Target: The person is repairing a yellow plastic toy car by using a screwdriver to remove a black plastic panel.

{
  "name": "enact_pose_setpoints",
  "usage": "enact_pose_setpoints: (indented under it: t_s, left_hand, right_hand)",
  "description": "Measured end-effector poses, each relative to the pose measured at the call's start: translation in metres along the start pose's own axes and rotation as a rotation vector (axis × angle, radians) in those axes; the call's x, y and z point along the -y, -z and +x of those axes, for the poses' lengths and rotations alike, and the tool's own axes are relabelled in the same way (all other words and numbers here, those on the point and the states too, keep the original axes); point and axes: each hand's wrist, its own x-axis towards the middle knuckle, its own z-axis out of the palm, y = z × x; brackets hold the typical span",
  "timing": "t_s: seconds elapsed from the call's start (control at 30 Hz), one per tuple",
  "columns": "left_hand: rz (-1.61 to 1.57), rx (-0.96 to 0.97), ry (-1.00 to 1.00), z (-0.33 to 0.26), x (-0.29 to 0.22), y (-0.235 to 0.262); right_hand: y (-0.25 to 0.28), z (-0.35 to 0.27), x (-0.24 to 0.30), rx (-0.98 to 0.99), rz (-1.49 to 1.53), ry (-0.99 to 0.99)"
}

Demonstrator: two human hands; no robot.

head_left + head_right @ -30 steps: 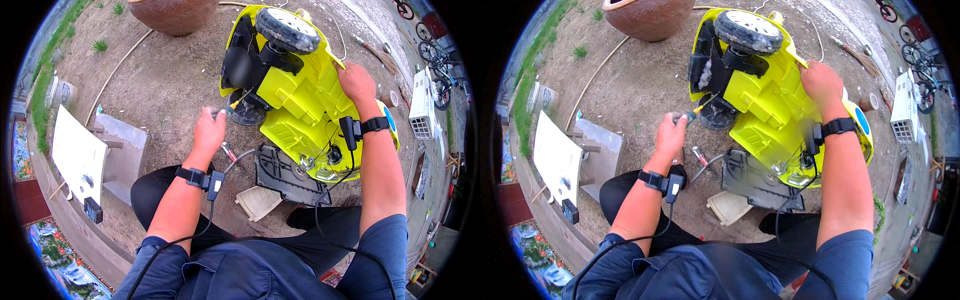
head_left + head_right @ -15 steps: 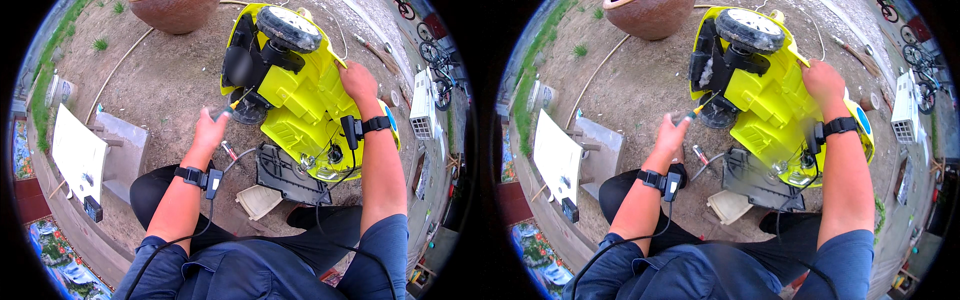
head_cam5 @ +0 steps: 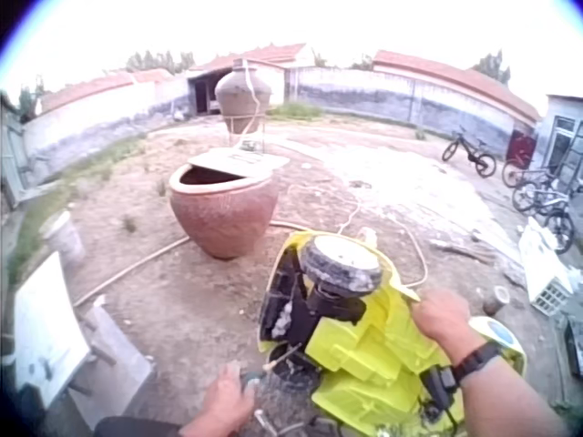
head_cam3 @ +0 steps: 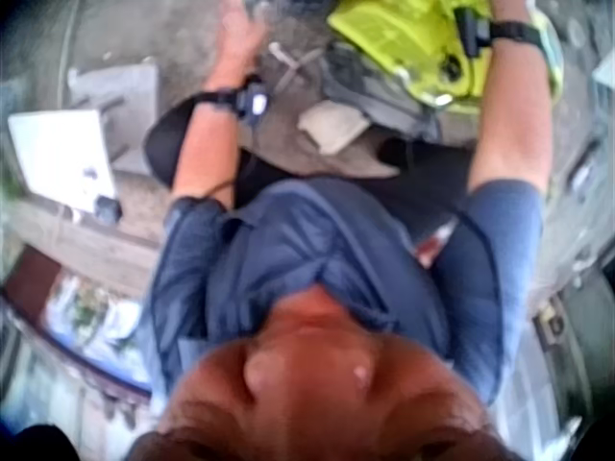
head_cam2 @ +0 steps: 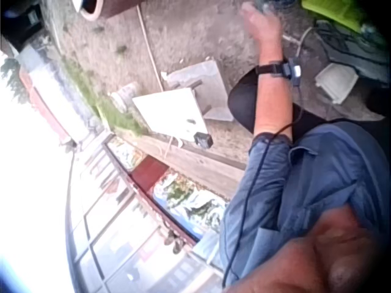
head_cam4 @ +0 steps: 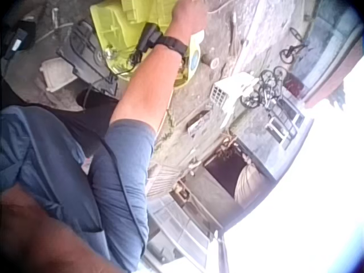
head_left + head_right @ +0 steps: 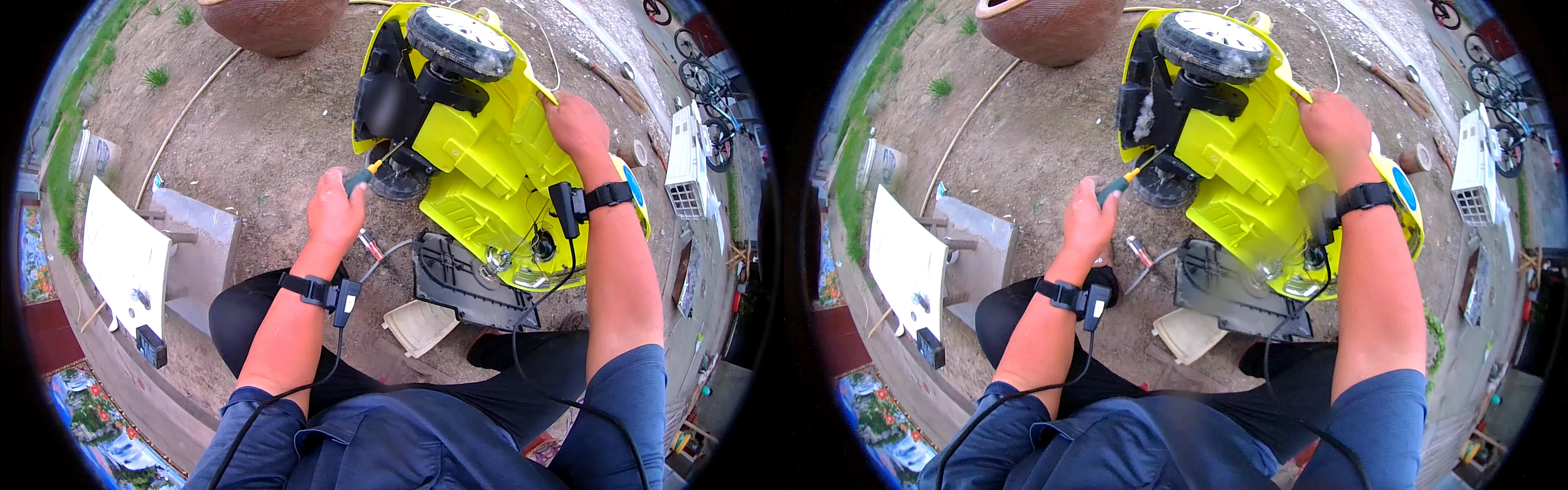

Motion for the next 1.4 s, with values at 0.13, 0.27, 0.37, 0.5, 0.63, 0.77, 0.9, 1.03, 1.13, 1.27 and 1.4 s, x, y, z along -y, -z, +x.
enact_pose_setpoints:
  t_s: [0.13,0.27,0.37,0.5,0.63,0.77,0.9,1.03,1.13,1.27,1.4]
  left_hand:
    - [-0.481,0.304,0.578,0.004,-0.009,0.005]
    - [0.230,-0.260,-0.310,-0.002,0.021,-0.013]
    - [0.074,-0.013,0.046,0.000,0.017,-0.011]
    - [-0.460,0.215,0.485,0.005,0.008,-0.006]
    - [-0.195,0.075,0.221,-0.003,0.023,-0.014]
    - [-0.628,0.418,0.700,0.009,0.001,0.008]
    - [-0.395,0.126,0.346,0.000,0.022,-0.017]
    - [-0.619,0.309,0.568,0.009,0.007,0.003]
    - [-0.566,0.272,0.538,0.004,0.001,-0.001]
    - [-0.546,0.132,0.405,0.002,0.009,-0.009]
    - [-0.676,0.341,0.643,0.009,0.003,0.003]
  right_hand:
    - [-0.001,-0.001,-0.001,-0.023,0.004,0.014]
    - [0.000,-0.001,0.001,-0.013,0.009,0.022]
    - [0.003,-0.002,0.002,0.001,0.006,0.008]
    - [0.002,-0.002,0.000,-0.012,0.014,0.000]
    - [0.001,-0.002,0.002,-0.030,0.028,0.016]
    - [-0.003,-0.002,-0.001,-0.055,0.041,0.004]
    - [-0.006,0.003,-0.004,-0.065,0.033,0.005]
    - [0.000,-0.002,0.000,-0.014,0.050,-0.040]
    - [-0.008,0.003,-0.005,-0.069,0.025,-0.002]
    - [-0.006,0.002,-0.002,-0.064,0.032,-0.016]
    - [-0.006,0.002,-0.004,-0.072,0.032,-0.016]
